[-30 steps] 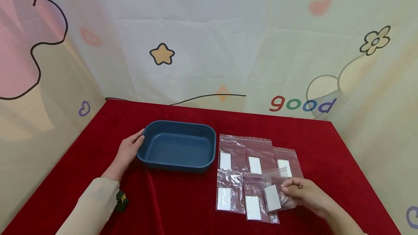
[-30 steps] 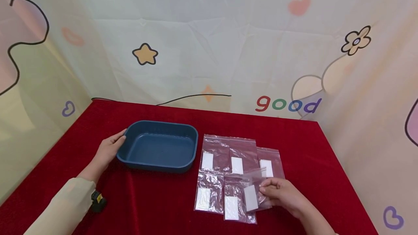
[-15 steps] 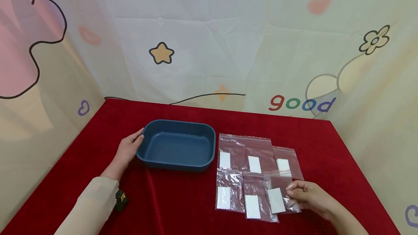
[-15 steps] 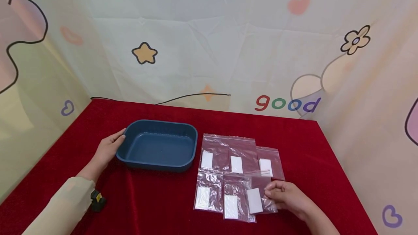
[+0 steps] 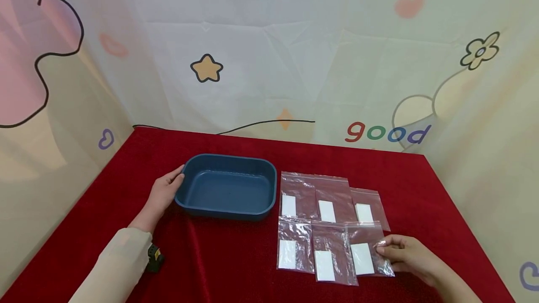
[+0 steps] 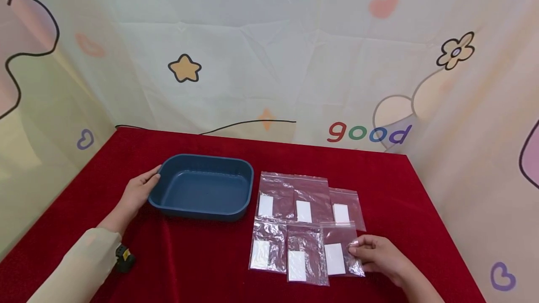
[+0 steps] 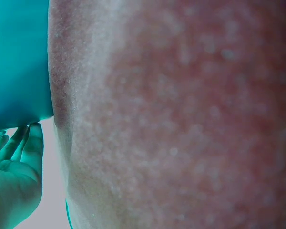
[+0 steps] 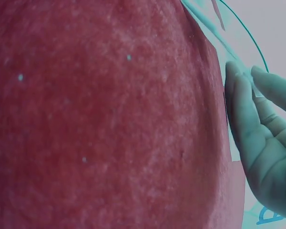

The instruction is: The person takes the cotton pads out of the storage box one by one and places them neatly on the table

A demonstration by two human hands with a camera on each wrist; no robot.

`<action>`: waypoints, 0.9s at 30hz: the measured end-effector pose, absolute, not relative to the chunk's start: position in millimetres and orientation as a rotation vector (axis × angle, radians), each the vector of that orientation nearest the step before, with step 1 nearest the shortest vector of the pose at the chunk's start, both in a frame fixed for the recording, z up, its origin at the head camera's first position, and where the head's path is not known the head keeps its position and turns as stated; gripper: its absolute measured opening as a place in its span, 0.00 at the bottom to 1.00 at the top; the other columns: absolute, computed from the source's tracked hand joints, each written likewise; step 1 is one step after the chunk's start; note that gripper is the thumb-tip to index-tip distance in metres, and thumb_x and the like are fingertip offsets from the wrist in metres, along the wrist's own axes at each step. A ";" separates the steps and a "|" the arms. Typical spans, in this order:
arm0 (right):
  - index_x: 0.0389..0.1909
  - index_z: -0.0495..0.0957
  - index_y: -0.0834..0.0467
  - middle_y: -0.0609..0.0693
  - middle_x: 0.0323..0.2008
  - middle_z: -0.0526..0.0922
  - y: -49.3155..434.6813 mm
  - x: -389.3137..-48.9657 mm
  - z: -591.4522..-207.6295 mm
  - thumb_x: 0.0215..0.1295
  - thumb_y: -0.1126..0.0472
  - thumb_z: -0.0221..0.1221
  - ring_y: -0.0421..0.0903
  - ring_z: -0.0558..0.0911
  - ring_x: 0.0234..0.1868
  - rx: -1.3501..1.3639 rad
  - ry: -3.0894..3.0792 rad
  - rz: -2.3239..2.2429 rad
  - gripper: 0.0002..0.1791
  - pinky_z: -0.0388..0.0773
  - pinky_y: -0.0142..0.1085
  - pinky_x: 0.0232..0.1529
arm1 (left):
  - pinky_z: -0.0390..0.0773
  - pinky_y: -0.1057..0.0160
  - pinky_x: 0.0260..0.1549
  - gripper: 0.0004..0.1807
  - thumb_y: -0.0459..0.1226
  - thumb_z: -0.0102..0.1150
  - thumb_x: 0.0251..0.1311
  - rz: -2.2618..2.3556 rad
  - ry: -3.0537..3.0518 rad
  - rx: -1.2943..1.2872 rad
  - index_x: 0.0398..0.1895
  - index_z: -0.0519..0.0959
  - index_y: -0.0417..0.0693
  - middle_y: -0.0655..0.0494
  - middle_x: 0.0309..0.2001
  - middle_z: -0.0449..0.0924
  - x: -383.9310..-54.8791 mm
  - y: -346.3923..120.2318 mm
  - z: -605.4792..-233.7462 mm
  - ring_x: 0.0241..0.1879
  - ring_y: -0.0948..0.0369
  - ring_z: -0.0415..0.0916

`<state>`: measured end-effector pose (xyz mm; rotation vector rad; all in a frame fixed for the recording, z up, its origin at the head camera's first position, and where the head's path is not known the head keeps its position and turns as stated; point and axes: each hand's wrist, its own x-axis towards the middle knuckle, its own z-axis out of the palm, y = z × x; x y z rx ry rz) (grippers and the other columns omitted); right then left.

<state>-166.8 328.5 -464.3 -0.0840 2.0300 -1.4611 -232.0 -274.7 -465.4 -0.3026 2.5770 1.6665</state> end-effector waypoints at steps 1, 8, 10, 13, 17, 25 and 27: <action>0.40 0.79 0.54 0.40 0.34 0.84 328.6 -166.5 -463.8 0.75 0.58 0.58 0.38 0.84 0.36 -0.073 2.049 -1.444 0.04 0.87 0.33 0.38 | 0.62 0.44 0.77 0.29 0.41 0.41 0.81 1.664 2.578 -0.303 0.80 0.56 0.44 0.41 0.80 0.53 -232.1 -274.8 -465.6 0.81 0.43 0.51; 0.43 0.78 0.67 0.42 0.32 0.82 328.3 -165.3 -460.7 0.74 0.61 0.59 0.37 0.81 0.33 -0.082 2.179 -1.331 0.11 0.85 0.32 0.34 | 0.60 0.45 0.78 0.29 0.40 0.41 0.81 1.684 2.572 -0.288 0.80 0.56 0.43 0.40 0.80 0.54 -230.5 -273.4 -463.4 0.81 0.44 0.51; 0.43 0.77 0.70 0.43 0.31 0.82 327.7 -165.5 -459.6 0.73 0.61 0.59 0.38 0.80 0.32 -0.074 2.214 -1.289 0.13 0.84 0.33 0.32 | 0.60 0.45 0.78 0.29 0.40 0.41 0.81 1.688 2.572 -0.282 0.80 0.56 0.43 0.40 0.80 0.54 -230.6 -273.4 -463.3 0.82 0.44 0.50; 0.43 0.77 0.72 0.44 0.30 0.82 326.3 -165.7 -458.7 0.72 0.60 0.61 0.39 0.79 0.31 -0.052 2.268 -1.221 0.15 0.84 0.33 0.31 | 0.60 0.45 0.78 0.29 0.40 0.41 0.81 1.695 2.571 -0.277 0.80 0.56 0.43 0.40 0.80 0.54 -230.9 -273.9 -463.2 0.82 0.44 0.50; 0.41 0.78 0.70 0.43 0.28 0.82 324.0 -165.8 -459.8 0.70 0.60 0.64 0.40 0.78 0.30 -0.001 2.324 -1.153 0.14 0.83 0.33 0.28 | 0.60 0.45 0.78 0.29 0.40 0.41 0.81 1.695 2.568 -0.286 0.80 0.56 0.44 0.41 0.80 0.54 -231.0 -274.0 -463.8 0.82 0.44 0.50; 0.45 0.74 0.70 0.46 0.27 0.81 318.0 -164.8 -460.4 0.66 0.62 0.66 0.42 0.79 0.28 0.091 2.396 -1.097 0.17 0.83 0.36 0.26 | 0.61 0.45 0.78 0.29 0.41 0.42 0.81 1.674 2.566 -0.301 0.81 0.56 0.44 0.41 0.81 0.53 -232.0 -274.2 -463.6 0.82 0.44 0.50; 0.46 0.73 0.70 0.47 0.27 0.81 316.1 -164.2 -460.1 0.66 0.62 0.66 0.42 0.79 0.28 0.123 2.409 -1.088 0.18 0.84 0.37 0.27 | 0.61 0.45 0.77 0.29 0.41 0.42 0.81 1.678 2.565 -0.300 0.80 0.56 0.44 0.41 0.81 0.53 -231.8 -273.9 -463.8 0.82 0.44 0.50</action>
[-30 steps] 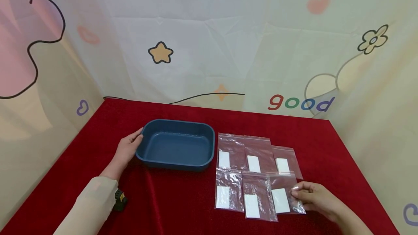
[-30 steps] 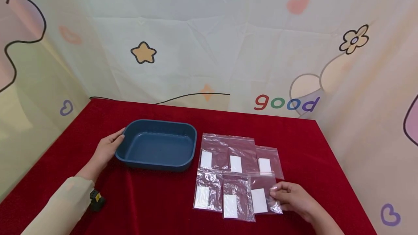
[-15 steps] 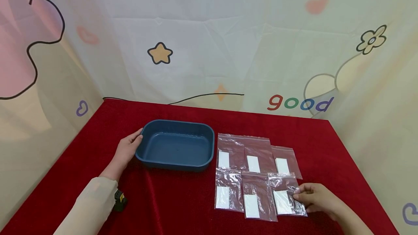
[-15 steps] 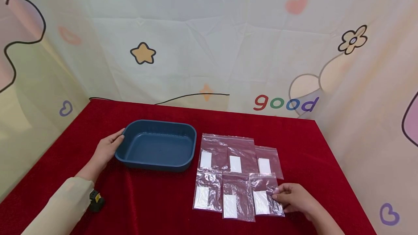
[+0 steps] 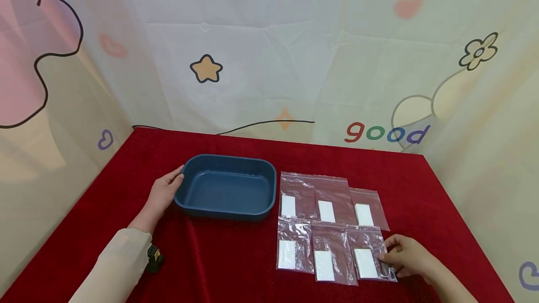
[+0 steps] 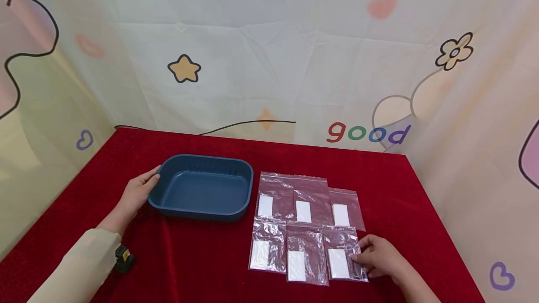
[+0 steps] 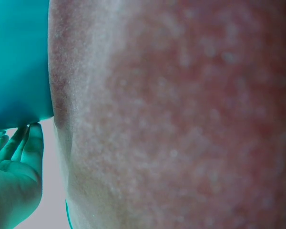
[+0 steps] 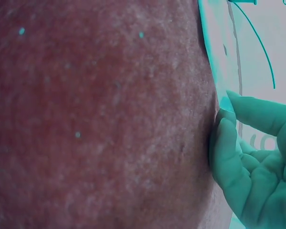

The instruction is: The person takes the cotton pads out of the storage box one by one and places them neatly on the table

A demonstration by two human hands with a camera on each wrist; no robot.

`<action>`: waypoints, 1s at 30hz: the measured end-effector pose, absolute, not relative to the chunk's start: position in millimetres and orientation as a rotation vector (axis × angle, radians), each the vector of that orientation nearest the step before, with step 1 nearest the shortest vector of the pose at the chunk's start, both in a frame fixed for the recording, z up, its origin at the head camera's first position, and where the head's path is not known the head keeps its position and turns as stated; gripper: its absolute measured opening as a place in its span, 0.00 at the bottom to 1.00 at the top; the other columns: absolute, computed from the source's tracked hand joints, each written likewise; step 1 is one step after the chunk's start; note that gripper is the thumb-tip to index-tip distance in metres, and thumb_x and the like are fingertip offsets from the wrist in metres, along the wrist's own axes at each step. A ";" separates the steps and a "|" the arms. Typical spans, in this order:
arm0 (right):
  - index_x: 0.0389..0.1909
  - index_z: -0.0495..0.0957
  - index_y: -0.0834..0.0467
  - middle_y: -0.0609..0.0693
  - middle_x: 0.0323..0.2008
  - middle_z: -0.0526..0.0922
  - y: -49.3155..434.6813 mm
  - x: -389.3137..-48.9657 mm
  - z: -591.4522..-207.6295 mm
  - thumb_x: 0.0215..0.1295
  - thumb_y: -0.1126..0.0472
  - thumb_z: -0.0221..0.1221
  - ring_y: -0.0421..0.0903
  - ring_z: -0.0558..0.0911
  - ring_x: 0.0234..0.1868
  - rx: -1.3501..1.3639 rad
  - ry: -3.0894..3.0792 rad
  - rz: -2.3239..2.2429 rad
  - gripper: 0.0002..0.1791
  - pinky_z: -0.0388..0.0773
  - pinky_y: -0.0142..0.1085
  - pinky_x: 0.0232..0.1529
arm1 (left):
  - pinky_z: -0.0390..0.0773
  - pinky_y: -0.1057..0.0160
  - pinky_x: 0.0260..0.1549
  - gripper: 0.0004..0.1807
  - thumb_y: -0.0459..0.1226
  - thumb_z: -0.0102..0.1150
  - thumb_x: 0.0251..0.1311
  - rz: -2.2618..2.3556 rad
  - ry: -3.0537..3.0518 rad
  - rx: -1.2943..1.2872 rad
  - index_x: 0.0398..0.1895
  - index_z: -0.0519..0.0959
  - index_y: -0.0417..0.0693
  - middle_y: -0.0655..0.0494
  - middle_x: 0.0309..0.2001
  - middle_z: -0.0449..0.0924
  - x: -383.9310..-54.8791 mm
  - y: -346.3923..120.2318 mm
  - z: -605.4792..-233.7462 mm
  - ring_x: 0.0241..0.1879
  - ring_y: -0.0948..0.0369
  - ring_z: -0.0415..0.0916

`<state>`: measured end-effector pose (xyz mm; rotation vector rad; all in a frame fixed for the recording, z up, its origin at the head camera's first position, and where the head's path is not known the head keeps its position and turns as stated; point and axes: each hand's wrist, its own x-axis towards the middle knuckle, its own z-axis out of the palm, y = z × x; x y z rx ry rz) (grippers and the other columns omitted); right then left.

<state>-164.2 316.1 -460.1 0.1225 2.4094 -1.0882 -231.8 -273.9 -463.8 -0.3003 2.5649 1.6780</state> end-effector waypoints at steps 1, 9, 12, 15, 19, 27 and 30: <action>0.47 0.72 0.70 0.47 0.27 0.81 315.4 -163.9 -460.1 0.66 0.62 0.66 0.42 0.80 0.28 0.134 2.416 -1.085 0.19 0.84 0.37 0.27 | 0.61 0.44 0.77 0.29 0.41 0.42 0.81 1.679 2.565 -0.297 0.81 0.56 0.44 0.40 0.81 0.53 -231.9 -273.8 -464.1 0.81 0.43 0.50; 0.46 0.70 0.70 0.47 0.24 0.76 312.0 -160.5 -460.6 0.64 0.63 0.68 0.45 0.77 0.24 0.158 2.478 -1.075 0.20 0.82 0.39 0.26 | 0.60 0.43 0.78 0.30 0.41 0.41 0.81 1.687 2.557 -0.276 0.81 0.55 0.44 0.41 0.81 0.52 -231.4 -273.5 -464.5 0.82 0.43 0.49; 0.45 0.70 0.69 0.47 0.23 0.75 310.9 -158.7 -462.1 0.62 0.63 0.69 0.45 0.75 0.24 0.151 2.516 -1.051 0.20 0.81 0.39 0.25 | 0.61 0.42 0.77 0.30 0.41 0.41 0.81 1.684 2.548 -0.285 0.81 0.55 0.44 0.41 0.81 0.52 -231.0 -273.8 -463.9 0.82 0.42 0.49; 0.43 0.71 0.67 0.48 0.24 0.75 309.3 -157.1 -463.6 0.61 0.63 0.70 0.45 0.73 0.23 0.143 2.560 -1.015 0.19 0.82 0.39 0.24 | 0.61 0.42 0.77 0.30 0.42 0.41 0.81 1.674 2.532 -0.290 0.81 0.54 0.44 0.40 0.81 0.51 -231.0 -274.9 -463.1 0.81 0.41 0.49; 0.42 0.71 0.67 0.49 0.25 0.75 307.7 -155.4 -463.6 0.60 0.62 0.71 0.46 0.73 0.23 0.135 2.593 -0.969 0.20 0.82 0.40 0.24 | 0.63 0.41 0.76 0.31 0.43 0.41 0.81 1.648 2.519 -0.286 0.82 0.52 0.44 0.37 0.81 0.51 -231.8 -276.9 -461.1 0.80 0.40 0.53; 0.45 0.73 0.66 0.49 0.27 0.78 307.2 -153.4 -453.6 0.69 0.55 0.65 0.46 0.76 0.26 0.147 2.553 -0.955 0.18 0.81 0.40 0.26 | 0.68 0.41 0.73 0.32 0.45 0.40 0.82 1.511 2.572 -0.231 0.81 0.53 0.40 0.32 0.78 0.56 -230.7 -281.3 -452.7 0.75 0.37 0.61; 0.45 0.76 0.66 0.48 0.28 0.80 309.0 -155.6 -444.0 0.73 0.54 0.60 0.45 0.76 0.28 0.103 2.574 -0.914 0.16 0.79 0.38 0.26 | 0.72 0.40 0.70 0.32 0.46 0.39 0.81 1.404 2.645 -0.171 0.80 0.55 0.37 0.30 0.77 0.58 -228.0 -285.0 -445.4 0.73 0.36 0.64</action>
